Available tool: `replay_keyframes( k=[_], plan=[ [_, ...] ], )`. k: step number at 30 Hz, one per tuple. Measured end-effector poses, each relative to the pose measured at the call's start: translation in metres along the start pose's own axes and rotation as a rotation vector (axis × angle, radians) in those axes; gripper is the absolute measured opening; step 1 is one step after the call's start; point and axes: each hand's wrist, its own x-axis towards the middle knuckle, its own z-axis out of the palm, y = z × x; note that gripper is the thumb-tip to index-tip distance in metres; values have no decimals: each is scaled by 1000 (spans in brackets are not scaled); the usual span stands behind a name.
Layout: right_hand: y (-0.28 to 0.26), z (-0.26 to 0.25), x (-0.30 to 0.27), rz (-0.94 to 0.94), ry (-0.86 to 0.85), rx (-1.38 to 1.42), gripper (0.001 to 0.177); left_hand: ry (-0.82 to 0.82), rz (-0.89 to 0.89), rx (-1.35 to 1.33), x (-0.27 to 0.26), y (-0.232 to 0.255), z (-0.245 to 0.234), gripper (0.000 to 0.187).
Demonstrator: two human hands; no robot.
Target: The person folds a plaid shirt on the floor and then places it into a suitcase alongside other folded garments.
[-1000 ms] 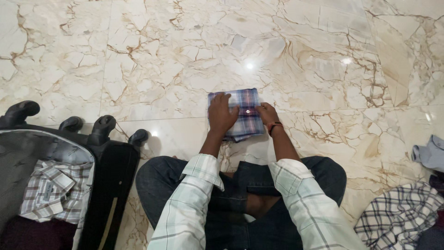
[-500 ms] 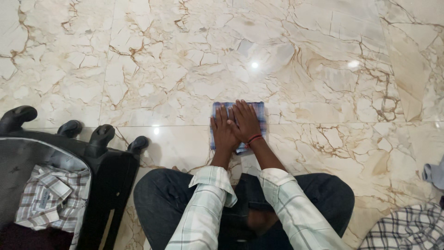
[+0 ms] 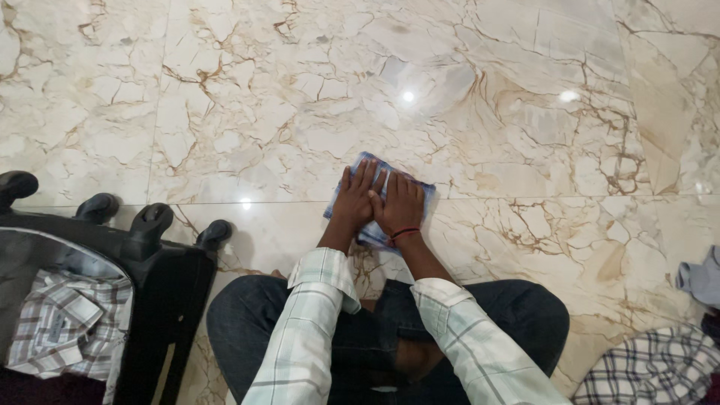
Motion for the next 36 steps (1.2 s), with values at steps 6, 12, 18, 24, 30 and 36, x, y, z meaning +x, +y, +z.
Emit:
replay_keyframes(
  k=[6,12,18,24,30,36],
  plan=[
    [22,-10,1,175,-142,-142,32,-197,43,113,18,8,-25,106],
    [27,-41,-10,412,-387,-96,31,-226,-220,121,19,6,-51,94],
    [13,-47,1,62,-84,58,37,54,-176,-289,2,32,-41,55],
    [7,7,1,-126,-52,270,58,-9,-135,-366,-8,20,-39,66],
    [16,22,3,-122,-147,148,67,94,-214,-413,-20,15,-34,58],
    [18,33,6,-2,-74,43,71,115,-255,-329,-19,12,-37,62]
  ],
)
